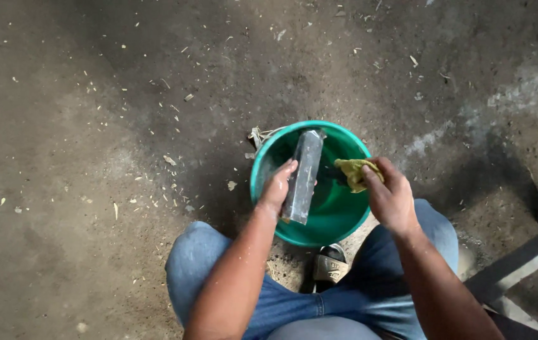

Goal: The person sands a large, white car hood using a sanding block and a yellow cloth. They move across the surface, smoothing the material and wiping away dust. The person then walks to a green bucket, rinses the sanding block and cloth in the water, and wrings them out.

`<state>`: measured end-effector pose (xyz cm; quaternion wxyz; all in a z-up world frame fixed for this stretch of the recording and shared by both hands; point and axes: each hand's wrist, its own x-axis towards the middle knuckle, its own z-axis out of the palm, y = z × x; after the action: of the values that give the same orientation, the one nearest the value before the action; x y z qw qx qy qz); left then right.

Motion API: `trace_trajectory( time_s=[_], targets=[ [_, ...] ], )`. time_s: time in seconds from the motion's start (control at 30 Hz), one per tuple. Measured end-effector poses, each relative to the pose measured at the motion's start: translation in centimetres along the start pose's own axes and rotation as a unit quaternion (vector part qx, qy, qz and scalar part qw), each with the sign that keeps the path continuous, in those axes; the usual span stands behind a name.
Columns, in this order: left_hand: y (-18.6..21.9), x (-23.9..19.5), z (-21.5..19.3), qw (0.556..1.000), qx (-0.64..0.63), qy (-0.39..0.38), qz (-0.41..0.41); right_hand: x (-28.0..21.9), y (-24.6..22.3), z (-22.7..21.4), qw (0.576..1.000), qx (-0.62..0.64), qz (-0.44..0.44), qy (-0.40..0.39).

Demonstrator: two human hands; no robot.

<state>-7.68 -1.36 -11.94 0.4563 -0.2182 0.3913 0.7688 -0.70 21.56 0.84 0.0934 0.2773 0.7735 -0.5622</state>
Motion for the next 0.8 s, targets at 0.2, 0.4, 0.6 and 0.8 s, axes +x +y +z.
trace_trajectory(
  time_s=[0.2, 0.4, 0.6, 0.8],
  targets=[
    [1.3, -1.1, 1.6, 0.998, -0.051, -0.019, -0.022, 1.8, 2.0, 2.7, 0.992, 0.018, 0.113, -0.052],
    [-1.5, 1.0, -1.2, 0.996, -0.003, 0.079, 0.037, 4.7, 9.4, 9.8, 0.971, 0.133, 0.169, -0.107],
    [-1.5, 0.3, -0.3, 0.998, -0.061, 0.034, 0.0, 4.1, 7.1, 10.4, 0.93, 0.265, 0.221, -0.124],
    [-0.7, -0.1, 1.5, 0.994, -0.069, 0.082, 0.002, 5.2, 12.8, 12.4, 0.94, 0.299, 0.148, -0.072]
  ],
)
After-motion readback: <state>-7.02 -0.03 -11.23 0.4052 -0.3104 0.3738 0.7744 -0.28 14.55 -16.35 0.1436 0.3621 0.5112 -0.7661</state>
